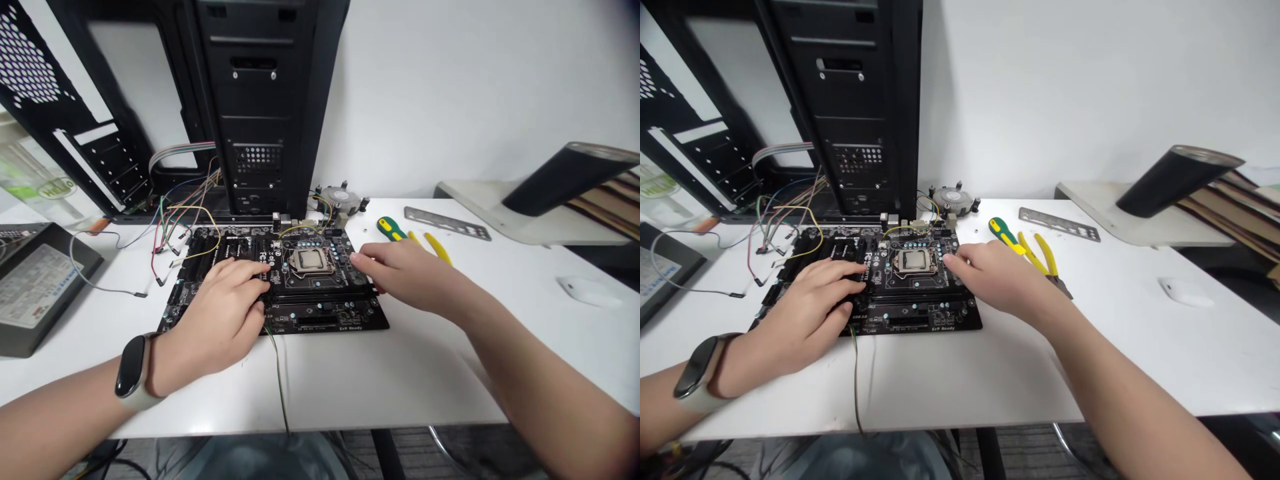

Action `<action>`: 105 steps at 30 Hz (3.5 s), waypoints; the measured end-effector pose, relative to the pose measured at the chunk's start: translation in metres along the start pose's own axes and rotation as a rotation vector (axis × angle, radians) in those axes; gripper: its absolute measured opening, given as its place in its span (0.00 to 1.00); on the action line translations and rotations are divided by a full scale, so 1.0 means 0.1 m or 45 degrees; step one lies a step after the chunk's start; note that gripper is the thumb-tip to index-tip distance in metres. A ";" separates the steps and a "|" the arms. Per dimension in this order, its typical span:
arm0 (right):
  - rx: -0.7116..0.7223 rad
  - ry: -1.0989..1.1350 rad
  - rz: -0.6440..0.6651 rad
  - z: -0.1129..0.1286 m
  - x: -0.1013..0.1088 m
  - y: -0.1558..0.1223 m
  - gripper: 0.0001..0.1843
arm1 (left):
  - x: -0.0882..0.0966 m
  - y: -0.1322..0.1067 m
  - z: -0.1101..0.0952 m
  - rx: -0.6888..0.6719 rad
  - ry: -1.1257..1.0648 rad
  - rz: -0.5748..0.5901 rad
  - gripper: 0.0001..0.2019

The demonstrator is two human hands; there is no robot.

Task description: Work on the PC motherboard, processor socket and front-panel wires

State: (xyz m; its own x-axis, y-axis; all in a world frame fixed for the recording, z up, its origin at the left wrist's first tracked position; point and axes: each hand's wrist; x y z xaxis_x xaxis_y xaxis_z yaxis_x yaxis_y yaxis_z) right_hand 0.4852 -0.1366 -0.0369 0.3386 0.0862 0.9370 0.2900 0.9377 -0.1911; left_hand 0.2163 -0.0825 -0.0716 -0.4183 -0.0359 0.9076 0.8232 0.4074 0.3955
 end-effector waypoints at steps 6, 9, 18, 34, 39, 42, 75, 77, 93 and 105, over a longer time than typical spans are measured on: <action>0.000 -0.150 -0.001 0.00 0.00 -0.04 0.23 | -0.02 0.00 -0.03 0.020 0.014 -0.006 0.19; 0.048 -0.167 -0.025 0.01 -0.02 -0.07 0.21 | -0.04 -0.02 -0.09 0.070 0.057 0.012 0.20; 0.091 -0.262 -0.074 0.00 -0.08 -0.08 0.21 | -0.09 -0.12 -0.23 0.132 0.050 0.102 0.28; 0.090 -0.264 -0.073 0.03 -0.06 -0.08 0.21 | -0.08 -0.08 -0.24 0.122 -0.015 0.152 0.28; 0.120 -0.255 -0.071 0.03 -0.06 -0.10 0.22 | -0.07 -0.06 -0.22 0.101 -0.079 0.167 0.30; 0.123 -0.233 -0.056 0.03 -0.06 -0.12 0.21 | -0.07 -0.05 -0.23 0.093 -0.071 0.190 0.30; 0.063 -0.068 0.166 0.02 0.07 -0.15 0.24 | -0.13 0.05 0.16 -0.017 0.045 0.198 0.20; 0.073 -0.029 0.165 0.04 0.08 -0.16 0.23 | -0.13 0.04 0.15 -0.017 0.054 0.199 0.21; 0.097 -0.109 0.136 0.06 0.04 -0.15 0.25 | -0.11 0.07 0.08 0.029 0.096 0.205 0.18; 0.055 -0.074 0.101 0.05 0.01 -0.13 0.24 | -0.10 0.08 0.07 0.107 0.014 0.246 0.19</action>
State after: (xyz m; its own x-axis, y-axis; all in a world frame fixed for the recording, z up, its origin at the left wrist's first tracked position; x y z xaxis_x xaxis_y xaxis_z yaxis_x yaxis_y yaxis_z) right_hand 0.4769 -0.1466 -0.0322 0.3058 0.1793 0.9350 0.2249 0.9407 -0.2539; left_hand 0.2242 -0.0720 -0.0783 -0.2512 0.0401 0.9671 0.8525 0.4823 0.2014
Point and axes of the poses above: each hand's wrist, its own y-axis towards the middle knuckle, its own x-axis out of the back of the hand, z = x × y, and after that the axes turned 7 degrees about -x, right-handed
